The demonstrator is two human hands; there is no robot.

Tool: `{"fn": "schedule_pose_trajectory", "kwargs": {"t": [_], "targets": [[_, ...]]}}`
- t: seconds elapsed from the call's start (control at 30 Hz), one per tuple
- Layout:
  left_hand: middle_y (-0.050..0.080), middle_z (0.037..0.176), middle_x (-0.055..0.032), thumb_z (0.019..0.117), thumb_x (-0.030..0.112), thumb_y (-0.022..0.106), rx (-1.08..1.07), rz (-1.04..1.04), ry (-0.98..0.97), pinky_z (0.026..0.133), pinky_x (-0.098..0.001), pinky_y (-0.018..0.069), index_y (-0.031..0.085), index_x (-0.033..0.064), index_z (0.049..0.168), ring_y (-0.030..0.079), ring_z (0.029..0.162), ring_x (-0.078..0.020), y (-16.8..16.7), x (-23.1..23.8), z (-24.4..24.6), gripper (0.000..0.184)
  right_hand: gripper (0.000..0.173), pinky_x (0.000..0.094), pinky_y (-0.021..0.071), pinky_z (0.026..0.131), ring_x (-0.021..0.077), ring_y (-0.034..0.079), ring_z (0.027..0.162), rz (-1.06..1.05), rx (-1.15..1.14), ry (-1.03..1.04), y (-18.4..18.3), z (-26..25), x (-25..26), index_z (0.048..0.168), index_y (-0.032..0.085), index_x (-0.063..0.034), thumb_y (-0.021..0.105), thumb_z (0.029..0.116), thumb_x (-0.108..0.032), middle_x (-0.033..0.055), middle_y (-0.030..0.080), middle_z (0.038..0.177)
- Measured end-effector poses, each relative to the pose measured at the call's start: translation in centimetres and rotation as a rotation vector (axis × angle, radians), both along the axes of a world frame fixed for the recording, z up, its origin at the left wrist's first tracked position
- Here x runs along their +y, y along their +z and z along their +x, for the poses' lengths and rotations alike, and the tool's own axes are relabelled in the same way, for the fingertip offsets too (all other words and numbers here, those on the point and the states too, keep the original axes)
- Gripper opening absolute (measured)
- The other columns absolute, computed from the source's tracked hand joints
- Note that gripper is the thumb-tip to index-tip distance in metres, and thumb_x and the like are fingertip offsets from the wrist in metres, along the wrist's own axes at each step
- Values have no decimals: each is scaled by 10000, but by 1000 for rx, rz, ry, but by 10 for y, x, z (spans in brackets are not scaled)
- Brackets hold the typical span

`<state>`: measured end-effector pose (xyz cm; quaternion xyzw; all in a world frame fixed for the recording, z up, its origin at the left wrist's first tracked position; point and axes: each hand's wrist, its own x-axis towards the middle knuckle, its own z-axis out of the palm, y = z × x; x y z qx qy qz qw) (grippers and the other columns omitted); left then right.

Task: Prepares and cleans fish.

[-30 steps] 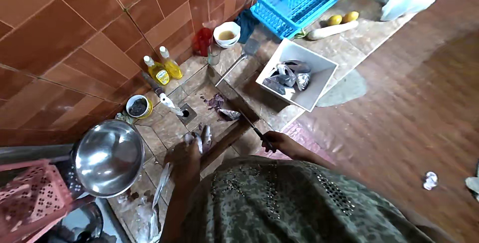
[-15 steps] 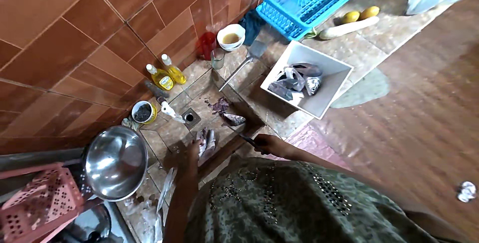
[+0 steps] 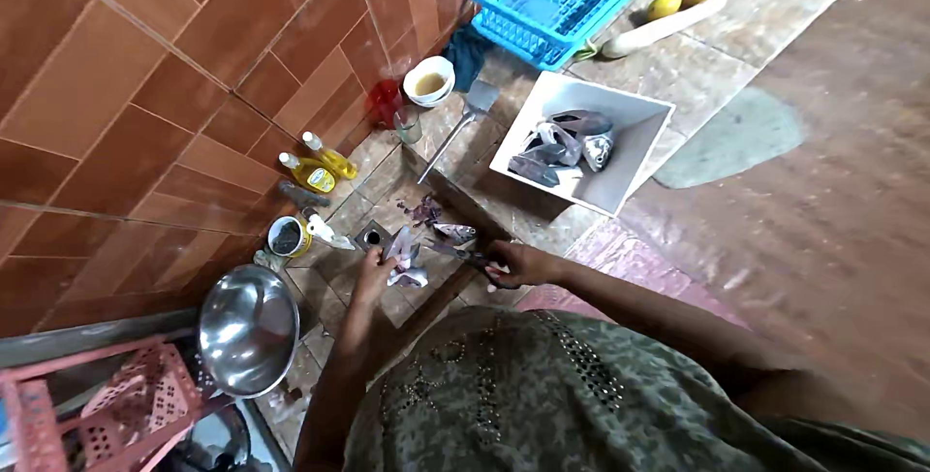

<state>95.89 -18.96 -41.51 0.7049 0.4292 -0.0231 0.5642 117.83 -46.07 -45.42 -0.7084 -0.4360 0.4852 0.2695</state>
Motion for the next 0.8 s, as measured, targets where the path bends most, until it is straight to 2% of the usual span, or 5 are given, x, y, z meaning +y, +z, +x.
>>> {"fn": "schedule_pose_trajectory", "kwargs": {"t": [0.1,0.23,0.33,0.57,0.8], "targets": [[704,1006,-143,962,191,706,49,95,-110,892,-422,574,589,-13,1232,696,940,-202,42,5,12,358,728,635,519,890,421,653,1088,94,-351,164,26,18,6,1302,570,-6,816,812,-486,237,635,1233],[715,918,-90,946,269,737,108,225,-237,851,-422,569,635,33,1181,690,860,-171,87,8,21,349,656,556,537,870,342,666,1055,299,-664,275,45,36,22,1185,628,-56,703,835,-605,148,666,1128],[729,950,-95,931,296,759,114,326,-280,858,-444,581,663,48,1149,705,876,-186,112,6,28,343,676,526,543,845,308,671,1027,378,-784,328,64,43,39,1150,639,-78,733,793,-644,116,668,1089],[723,953,-102,918,319,784,109,576,-455,816,-500,582,711,99,1101,698,841,-232,173,-1,46,295,673,546,535,894,335,661,1086,529,-887,441,125,50,75,1190,610,-74,777,777,-578,135,672,1139],[691,906,-127,934,348,755,108,499,-529,804,-491,552,701,33,1070,661,823,-242,218,9,70,347,738,550,532,958,338,648,1120,496,-658,461,161,55,85,1296,594,-62,870,739,-460,163,642,1234]]}}
